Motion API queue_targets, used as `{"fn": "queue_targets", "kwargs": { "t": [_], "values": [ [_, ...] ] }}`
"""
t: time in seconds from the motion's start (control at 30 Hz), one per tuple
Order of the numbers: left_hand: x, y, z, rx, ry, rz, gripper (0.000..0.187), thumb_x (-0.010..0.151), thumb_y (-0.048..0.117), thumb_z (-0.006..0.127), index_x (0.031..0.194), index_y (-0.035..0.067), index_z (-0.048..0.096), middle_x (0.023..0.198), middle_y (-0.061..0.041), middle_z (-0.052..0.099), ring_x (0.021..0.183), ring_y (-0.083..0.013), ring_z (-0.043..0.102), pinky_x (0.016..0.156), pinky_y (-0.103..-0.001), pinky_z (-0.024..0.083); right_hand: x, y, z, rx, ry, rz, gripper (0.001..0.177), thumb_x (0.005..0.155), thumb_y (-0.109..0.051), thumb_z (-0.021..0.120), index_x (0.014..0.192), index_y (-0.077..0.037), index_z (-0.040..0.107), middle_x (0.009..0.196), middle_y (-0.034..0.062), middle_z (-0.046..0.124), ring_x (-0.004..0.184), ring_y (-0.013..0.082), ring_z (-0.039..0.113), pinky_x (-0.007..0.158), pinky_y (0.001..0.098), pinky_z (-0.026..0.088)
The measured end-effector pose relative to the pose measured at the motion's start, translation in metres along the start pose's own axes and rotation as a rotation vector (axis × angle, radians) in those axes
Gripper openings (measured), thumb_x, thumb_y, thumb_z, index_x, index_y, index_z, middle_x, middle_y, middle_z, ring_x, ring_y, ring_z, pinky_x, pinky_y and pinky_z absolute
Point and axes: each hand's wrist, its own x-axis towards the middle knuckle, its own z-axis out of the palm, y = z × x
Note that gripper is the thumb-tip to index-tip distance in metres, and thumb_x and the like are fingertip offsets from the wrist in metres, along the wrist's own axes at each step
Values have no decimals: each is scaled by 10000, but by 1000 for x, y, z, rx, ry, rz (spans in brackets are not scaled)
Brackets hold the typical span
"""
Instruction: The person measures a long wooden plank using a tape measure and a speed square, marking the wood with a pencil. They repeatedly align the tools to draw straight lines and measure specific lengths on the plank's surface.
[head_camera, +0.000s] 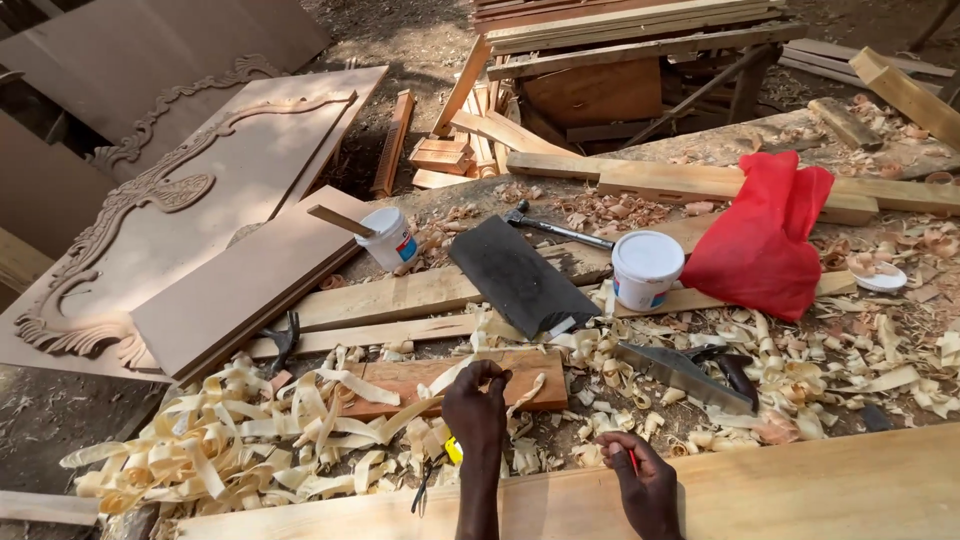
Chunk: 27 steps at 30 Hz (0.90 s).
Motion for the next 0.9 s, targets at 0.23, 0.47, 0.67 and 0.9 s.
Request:
{"fn": "queue_targets", "kwargs": {
  "t": [0.23, 0.47, 0.67, 0.9],
  "values": [
    [-149, 14, -25, -609, -324, -500, 252, 805, 122, 747, 1051, 78, 708, 950, -102, 720, 854, -182, 723, 670, -289, 612, -26, -40, -3, 232, -114, 194, 466, 995, -250, 546, 1344, 40, 651, 1250, 254, 759, 1053, 355, 728, 817, 451, 604],
    [-194, -14, -49, -210, -619, -245, 208, 857, 205, 752, 1060, 168, 729, 920, 0, 782, 867, -128, 742, 733, -291, 607, -75, -17, -6, 94, 7, 382, 558, 878, -84, 733, 1430, -42, 662, 1171, 184, 758, 903, 284, 675, 764, 401, 533],
    [-129, -18, -74, 14, -482, 435, 645, 840, 464, 779, 1390, 186, 588, 1430, -94, 584, 1344, -350, 487, 1048, -516, 441, -102, -31, -3, -117, -145, 427, 645, 895, -150, 723, 1527, -178, 595, 1387, 112, 727, 960, 269, 721, 713, 380, 523],
    [-96, -23, -58, 168, -815, 485, 476, 876, 481, 746, 1235, 167, 732, 973, -115, 742, 820, -343, 676, 615, -474, 483, -130, -17, -3, 52, -148, 330, 664, 863, -171, 705, 1507, -77, 572, 1449, 161, 673, 1340, 193, 621, 1106, 344, 511]
  ]
}}
